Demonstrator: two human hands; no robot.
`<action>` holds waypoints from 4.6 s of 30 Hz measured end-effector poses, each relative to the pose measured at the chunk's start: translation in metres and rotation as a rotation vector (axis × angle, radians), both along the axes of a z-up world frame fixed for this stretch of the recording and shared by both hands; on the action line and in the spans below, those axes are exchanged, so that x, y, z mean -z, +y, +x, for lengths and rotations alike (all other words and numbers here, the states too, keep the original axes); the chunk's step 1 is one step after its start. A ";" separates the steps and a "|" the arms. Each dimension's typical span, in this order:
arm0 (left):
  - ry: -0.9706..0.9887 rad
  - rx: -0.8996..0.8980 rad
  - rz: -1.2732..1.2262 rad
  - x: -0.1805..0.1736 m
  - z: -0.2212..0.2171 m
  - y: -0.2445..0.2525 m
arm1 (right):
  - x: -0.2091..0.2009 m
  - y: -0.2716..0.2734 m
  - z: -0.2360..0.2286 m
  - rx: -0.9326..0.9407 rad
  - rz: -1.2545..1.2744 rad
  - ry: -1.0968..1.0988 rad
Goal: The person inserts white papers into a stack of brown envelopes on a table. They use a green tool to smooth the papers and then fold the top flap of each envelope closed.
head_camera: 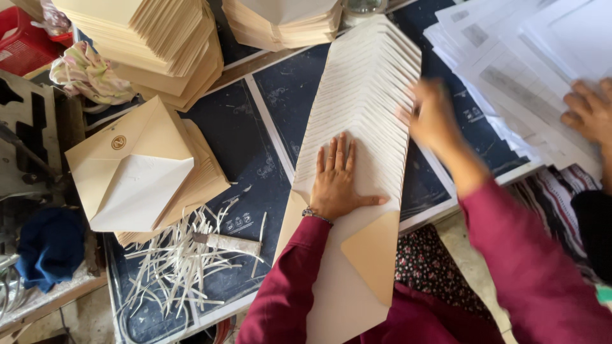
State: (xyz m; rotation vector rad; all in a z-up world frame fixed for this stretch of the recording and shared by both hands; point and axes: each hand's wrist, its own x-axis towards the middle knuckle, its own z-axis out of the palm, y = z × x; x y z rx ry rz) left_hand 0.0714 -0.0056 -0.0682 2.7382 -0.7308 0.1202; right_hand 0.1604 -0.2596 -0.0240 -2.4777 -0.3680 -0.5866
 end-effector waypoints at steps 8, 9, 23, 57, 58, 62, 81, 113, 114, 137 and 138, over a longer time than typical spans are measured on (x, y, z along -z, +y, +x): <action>-0.039 0.027 0.101 0.025 0.010 -0.001 | 0.034 0.090 -0.211 -0.402 -0.049 0.455; -0.072 0.018 0.120 0.029 0.014 -0.002 | 0.047 0.092 -0.210 -0.415 -0.043 0.399; -0.188 -0.132 0.087 0.013 0.099 -0.063 | 0.032 0.084 -0.188 -0.515 -0.030 0.559; 0.263 -0.112 0.035 -0.049 0.088 -0.060 | 0.011 -0.014 0.172 0.438 0.135 0.411; 0.266 -0.110 0.036 -0.047 0.086 -0.059 | 0.011 -0.013 0.171 0.440 0.136 0.414; 0.265 -0.111 0.045 -0.046 0.083 -0.057 | 0.007 -0.011 0.169 0.425 0.124 0.453; 0.232 -0.118 0.030 -0.041 0.083 -0.057 | 0.000 -0.005 0.164 0.324 0.210 0.222; 0.271 -0.128 0.019 -0.043 0.084 -0.057 | 0.004 -0.005 0.159 0.408 0.217 -0.026; 0.270 -0.126 0.021 -0.044 0.084 -0.057 | 0.004 -0.006 0.160 0.407 0.219 -0.021; 0.271 -0.120 0.027 -0.046 0.084 -0.056 | -0.009 -0.007 0.173 0.480 0.254 0.330; 0.275 -0.118 0.020 -0.046 0.084 -0.056 | -0.008 -0.008 0.175 0.500 0.223 0.369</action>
